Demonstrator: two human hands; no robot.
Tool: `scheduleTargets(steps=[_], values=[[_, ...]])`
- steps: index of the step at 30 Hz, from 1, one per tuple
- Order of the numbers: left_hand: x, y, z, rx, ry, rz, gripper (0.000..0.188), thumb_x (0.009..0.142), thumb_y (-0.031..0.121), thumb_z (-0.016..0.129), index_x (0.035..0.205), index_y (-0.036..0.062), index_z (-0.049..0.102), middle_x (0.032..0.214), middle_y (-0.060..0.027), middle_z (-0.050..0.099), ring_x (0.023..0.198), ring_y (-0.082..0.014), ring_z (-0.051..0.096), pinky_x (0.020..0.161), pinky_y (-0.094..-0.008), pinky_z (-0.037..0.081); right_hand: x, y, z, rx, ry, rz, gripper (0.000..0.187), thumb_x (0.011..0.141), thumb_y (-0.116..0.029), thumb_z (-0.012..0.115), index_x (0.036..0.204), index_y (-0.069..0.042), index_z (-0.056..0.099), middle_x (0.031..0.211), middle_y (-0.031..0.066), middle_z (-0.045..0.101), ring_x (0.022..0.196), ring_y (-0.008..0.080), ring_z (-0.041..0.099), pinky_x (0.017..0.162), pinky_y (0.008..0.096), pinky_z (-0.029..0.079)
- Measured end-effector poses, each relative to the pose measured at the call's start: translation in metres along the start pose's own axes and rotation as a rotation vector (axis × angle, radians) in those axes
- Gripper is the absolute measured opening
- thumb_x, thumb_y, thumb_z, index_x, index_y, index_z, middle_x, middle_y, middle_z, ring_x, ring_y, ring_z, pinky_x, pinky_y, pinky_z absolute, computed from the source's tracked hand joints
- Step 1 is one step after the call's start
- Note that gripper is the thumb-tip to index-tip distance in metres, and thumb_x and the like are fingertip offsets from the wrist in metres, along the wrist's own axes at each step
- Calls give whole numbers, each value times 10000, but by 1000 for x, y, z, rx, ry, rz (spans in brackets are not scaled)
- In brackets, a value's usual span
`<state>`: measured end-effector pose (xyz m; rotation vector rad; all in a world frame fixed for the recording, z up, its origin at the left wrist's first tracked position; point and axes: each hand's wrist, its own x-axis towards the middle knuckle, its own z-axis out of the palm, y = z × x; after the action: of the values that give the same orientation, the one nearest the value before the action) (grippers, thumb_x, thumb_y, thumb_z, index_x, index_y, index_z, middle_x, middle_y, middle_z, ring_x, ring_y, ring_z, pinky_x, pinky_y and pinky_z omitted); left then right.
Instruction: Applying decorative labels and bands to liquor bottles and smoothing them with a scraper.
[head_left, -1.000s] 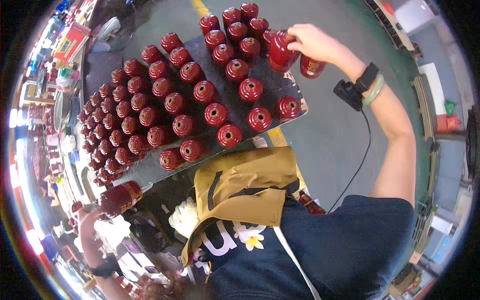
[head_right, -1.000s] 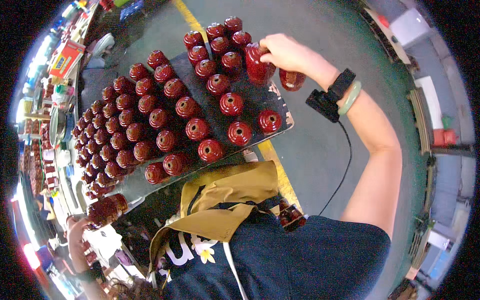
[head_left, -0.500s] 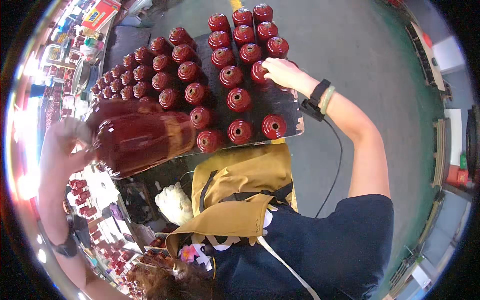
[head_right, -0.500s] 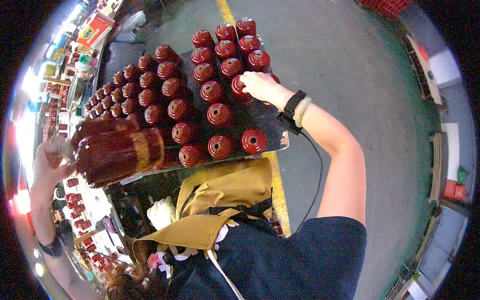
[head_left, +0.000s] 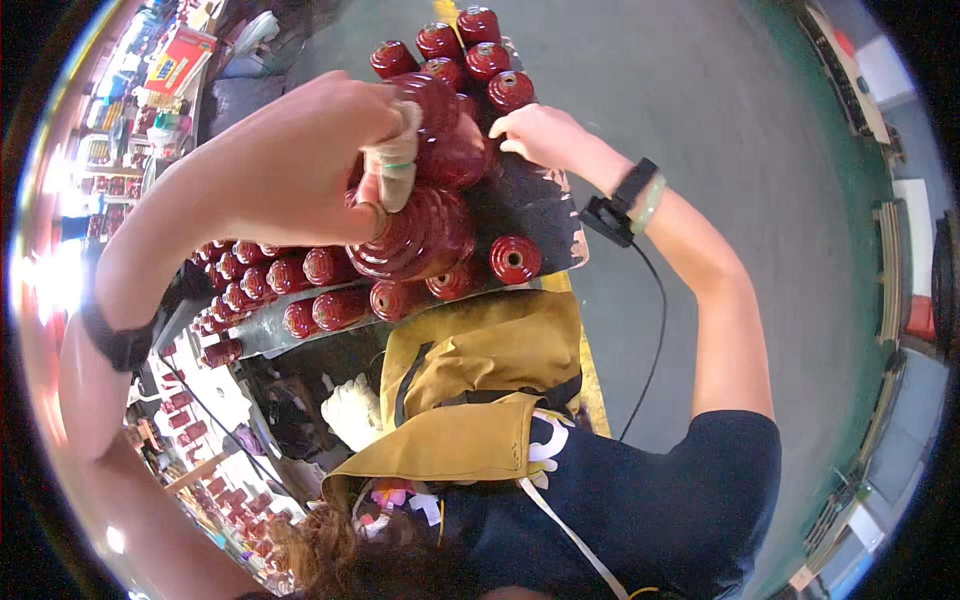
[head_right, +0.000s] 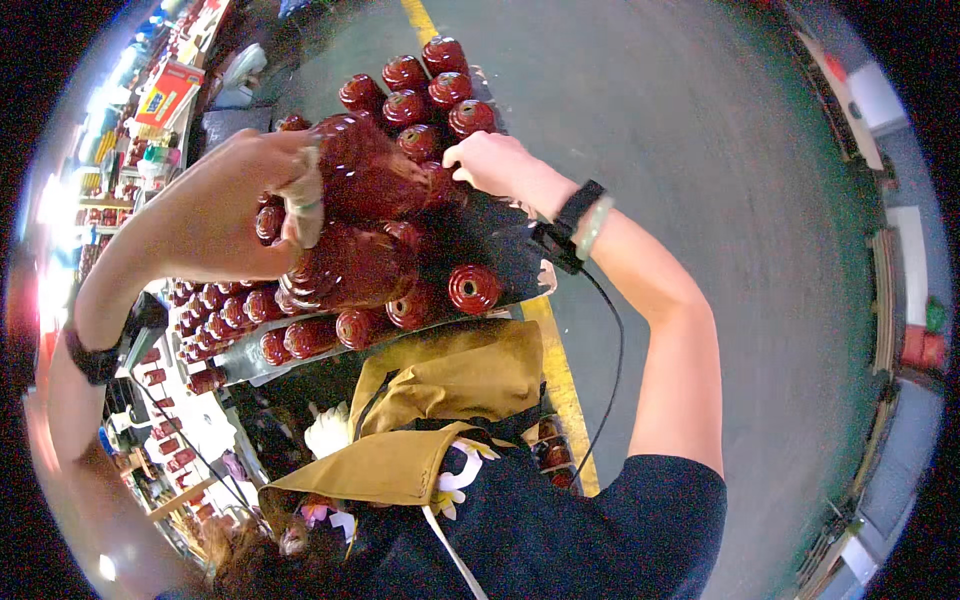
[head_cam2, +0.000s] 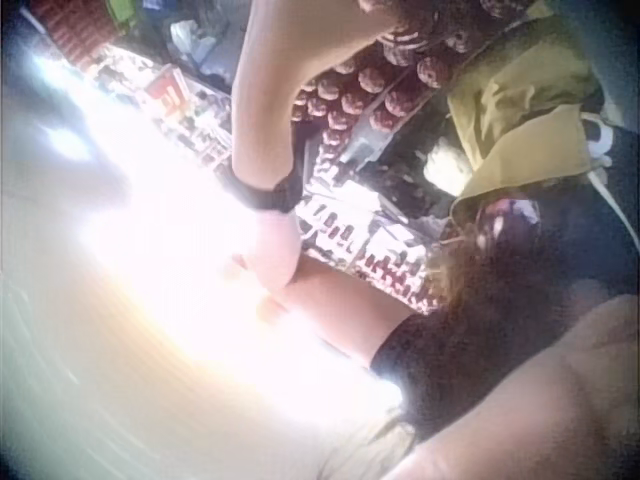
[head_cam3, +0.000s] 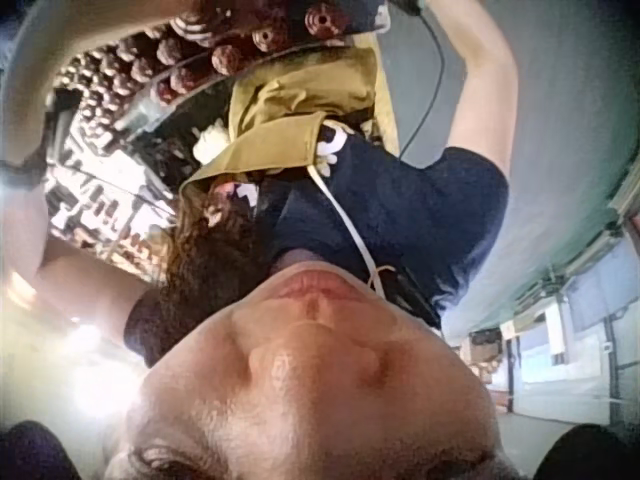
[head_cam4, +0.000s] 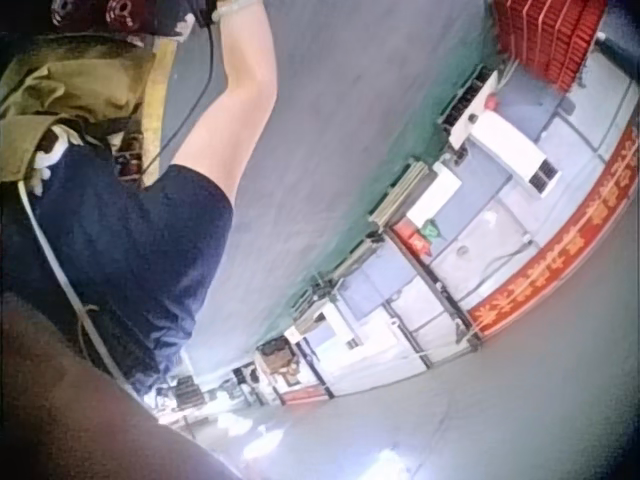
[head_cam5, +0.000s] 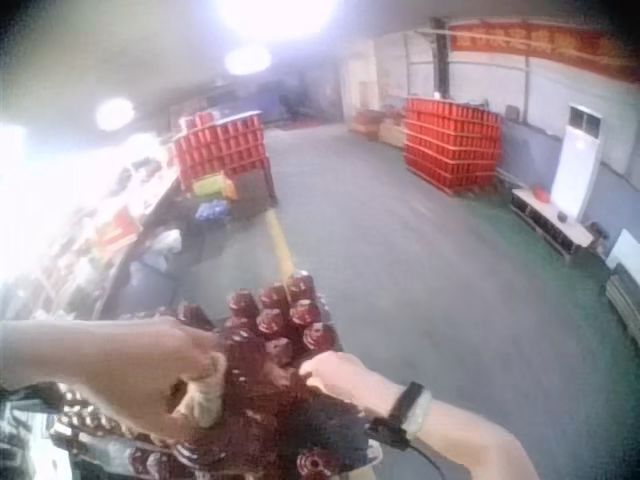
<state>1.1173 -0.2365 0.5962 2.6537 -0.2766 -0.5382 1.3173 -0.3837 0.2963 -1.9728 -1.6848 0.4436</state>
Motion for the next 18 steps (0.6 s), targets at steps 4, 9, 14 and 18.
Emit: scheduleTargets(steps=[4,9,14,18], values=[[43,-7,16,108,-27,246,103,660,38,697,734,40,626,857,-115,617,875,-326,641,804,-437,524,-64,-26,-26,47,-94,326,157,922,-216,725,986,-73,744,920,150,720,881,344,717,765,448,563],[95,0,23,352,-219,284,150,631,18,701,755,1,619,968,-158,574,933,-370,630,799,-468,526,-146,-100,31,377,56,164,394,874,-292,812,1214,-120,709,1058,101,639,809,264,698,711,405,546],[135,-7,48,383,-363,413,158,609,8,700,745,8,620,942,-135,570,917,-358,626,767,-476,522,-144,-123,116,53,327,229,327,854,-273,788,1079,-106,618,980,99,566,811,264,682,672,391,576],[157,-13,68,381,-429,468,169,591,10,710,742,21,634,890,-123,570,896,-342,614,748,-470,518,-141,-118,124,84,421,311,295,865,-258,775,1040,-95,601,975,89,567,817,259,682,675,389,574]])
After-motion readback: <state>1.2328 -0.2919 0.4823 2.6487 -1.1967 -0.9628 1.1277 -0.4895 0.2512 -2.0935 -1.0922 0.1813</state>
